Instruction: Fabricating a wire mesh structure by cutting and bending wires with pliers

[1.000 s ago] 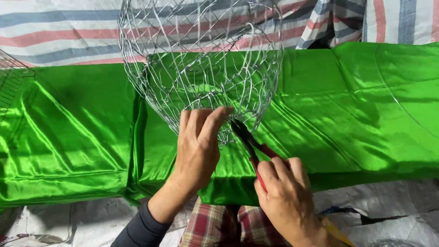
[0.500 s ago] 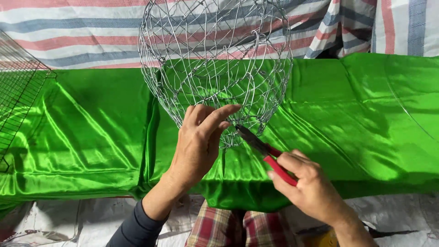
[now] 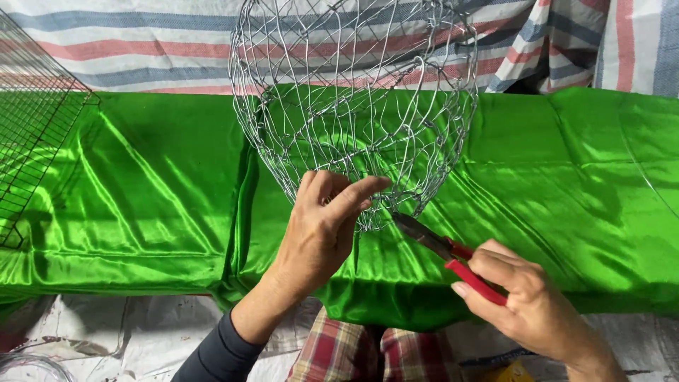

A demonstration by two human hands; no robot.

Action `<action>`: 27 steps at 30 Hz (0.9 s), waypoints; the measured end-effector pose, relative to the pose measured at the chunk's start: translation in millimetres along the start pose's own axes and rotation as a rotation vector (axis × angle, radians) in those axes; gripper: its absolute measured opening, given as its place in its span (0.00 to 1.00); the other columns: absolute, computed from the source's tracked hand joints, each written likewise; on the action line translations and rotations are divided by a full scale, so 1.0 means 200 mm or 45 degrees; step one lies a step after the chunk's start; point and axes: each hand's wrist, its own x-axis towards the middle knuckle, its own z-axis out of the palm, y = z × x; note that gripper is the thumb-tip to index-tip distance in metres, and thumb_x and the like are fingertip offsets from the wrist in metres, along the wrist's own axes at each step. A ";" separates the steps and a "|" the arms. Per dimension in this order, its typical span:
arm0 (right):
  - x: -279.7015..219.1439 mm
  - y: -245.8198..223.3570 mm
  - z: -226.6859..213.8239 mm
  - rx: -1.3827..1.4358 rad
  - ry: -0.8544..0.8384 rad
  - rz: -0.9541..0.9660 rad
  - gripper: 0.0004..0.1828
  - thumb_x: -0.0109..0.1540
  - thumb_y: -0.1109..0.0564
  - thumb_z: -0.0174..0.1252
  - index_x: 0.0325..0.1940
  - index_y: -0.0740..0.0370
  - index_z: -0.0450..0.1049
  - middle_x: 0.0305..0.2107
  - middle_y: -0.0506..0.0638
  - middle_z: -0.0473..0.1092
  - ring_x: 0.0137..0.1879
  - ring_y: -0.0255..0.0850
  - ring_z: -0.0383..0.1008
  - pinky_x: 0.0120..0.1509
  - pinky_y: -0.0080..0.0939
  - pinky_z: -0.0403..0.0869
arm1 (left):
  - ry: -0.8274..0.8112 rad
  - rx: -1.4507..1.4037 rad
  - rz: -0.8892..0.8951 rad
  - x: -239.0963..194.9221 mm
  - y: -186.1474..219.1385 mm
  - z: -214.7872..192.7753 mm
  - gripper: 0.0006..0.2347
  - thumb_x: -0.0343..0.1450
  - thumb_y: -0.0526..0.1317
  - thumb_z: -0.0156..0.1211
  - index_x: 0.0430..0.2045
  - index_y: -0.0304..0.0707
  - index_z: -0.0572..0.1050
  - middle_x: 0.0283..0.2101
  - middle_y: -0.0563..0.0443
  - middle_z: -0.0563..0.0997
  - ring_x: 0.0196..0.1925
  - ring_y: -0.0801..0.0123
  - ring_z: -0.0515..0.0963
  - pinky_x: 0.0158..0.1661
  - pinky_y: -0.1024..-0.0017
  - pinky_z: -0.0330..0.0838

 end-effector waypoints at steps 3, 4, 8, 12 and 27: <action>-0.01 0.00 -0.07 -0.158 -0.007 -0.106 0.07 0.51 0.60 0.68 0.29 0.56 0.76 0.24 0.40 0.69 0.24 0.31 0.67 0.28 0.33 0.69 | -0.016 0.025 0.043 -0.01 -0.03 0.01 0.15 0.71 0.28 0.58 0.52 0.44 0.78 0.37 0.49 0.70 0.37 0.64 0.66 0.39 0.69 0.65; -0.03 -0.01 -0.11 -0.076 -0.032 -0.122 0.07 0.51 0.62 0.68 0.30 0.56 0.77 0.25 0.41 0.70 0.24 0.32 0.66 0.29 0.33 0.68 | 0.002 0.031 0.042 -0.02 -0.05 0.02 0.14 0.72 0.28 0.58 0.51 0.43 0.78 0.37 0.49 0.69 0.37 0.64 0.66 0.37 0.69 0.65; -0.09 0.06 -0.17 -0.189 0.025 -0.066 0.08 0.48 0.62 0.70 0.28 0.57 0.77 0.25 0.41 0.73 0.26 0.33 0.71 0.32 0.33 0.71 | 0.098 -0.019 -0.019 -0.02 -0.06 -0.02 0.13 0.71 0.28 0.61 0.48 0.41 0.78 0.39 0.47 0.70 0.39 0.62 0.69 0.38 0.67 0.66; -0.12 0.08 -0.10 -0.191 0.056 -0.054 0.09 0.48 0.60 0.69 0.31 0.53 0.81 0.26 0.39 0.73 0.23 0.31 0.69 0.29 0.32 0.68 | 0.098 -0.039 -0.017 -0.04 -0.05 0.03 0.11 0.73 0.30 0.60 0.47 0.43 0.80 0.36 0.51 0.69 0.37 0.67 0.66 0.34 0.72 0.64; -0.04 -0.07 0.07 -0.176 0.083 -0.353 0.06 0.50 0.61 0.68 0.29 0.55 0.78 0.21 0.40 0.71 0.30 0.32 0.69 0.33 0.30 0.72 | -0.105 0.320 0.262 -0.01 -0.07 0.09 0.21 0.70 0.31 0.56 0.58 0.54 0.75 0.37 0.52 0.68 0.36 0.65 0.62 0.38 0.69 0.60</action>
